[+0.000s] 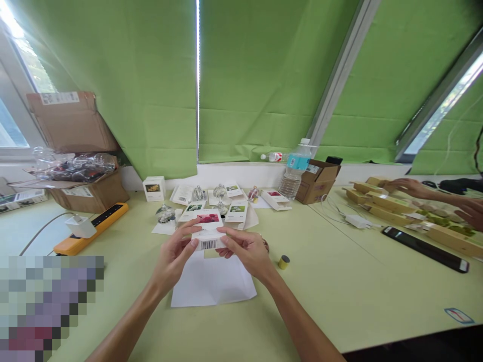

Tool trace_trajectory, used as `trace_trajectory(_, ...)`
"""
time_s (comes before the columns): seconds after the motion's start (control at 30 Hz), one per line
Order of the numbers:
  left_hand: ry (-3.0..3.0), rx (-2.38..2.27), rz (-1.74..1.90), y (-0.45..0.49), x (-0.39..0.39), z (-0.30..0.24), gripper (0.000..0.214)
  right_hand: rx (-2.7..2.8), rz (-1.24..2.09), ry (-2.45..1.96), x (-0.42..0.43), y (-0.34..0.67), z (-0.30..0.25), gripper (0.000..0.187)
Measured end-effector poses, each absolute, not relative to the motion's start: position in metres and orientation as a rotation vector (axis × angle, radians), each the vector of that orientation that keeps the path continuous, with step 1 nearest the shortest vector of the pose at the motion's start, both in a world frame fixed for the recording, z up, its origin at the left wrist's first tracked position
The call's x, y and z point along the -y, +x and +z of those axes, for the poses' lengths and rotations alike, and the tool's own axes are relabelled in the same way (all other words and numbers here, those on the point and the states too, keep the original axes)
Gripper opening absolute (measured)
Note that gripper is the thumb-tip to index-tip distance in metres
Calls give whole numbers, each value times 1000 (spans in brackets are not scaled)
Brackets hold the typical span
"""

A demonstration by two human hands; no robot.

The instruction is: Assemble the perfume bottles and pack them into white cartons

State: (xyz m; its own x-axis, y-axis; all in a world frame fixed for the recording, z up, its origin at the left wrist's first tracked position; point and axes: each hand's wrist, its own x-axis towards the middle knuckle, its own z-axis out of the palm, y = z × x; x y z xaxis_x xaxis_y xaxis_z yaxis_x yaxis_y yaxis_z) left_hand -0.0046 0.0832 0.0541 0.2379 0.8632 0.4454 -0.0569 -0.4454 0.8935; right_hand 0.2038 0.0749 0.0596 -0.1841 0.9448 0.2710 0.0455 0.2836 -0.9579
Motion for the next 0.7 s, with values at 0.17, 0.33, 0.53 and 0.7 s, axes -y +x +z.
trace_trajectory(0.17,1640,-774,1324,-5,-82,55,28,1513,1079,-943,-75,204,60,40)
trace_trajectory(0.33,1646,-777,1333,-5,-82,56,28,1509,1074,-941,-75,203,59,39)
trace_trajectory(0.53,1662,-767,1340,-4,-82,55,25,1499,1072,-954,-76,204,58,38)
trace_trajectory(0.7,1671,-786,1334,-4,-83,54,25,1500,1070,-963,-76,204,58,38)
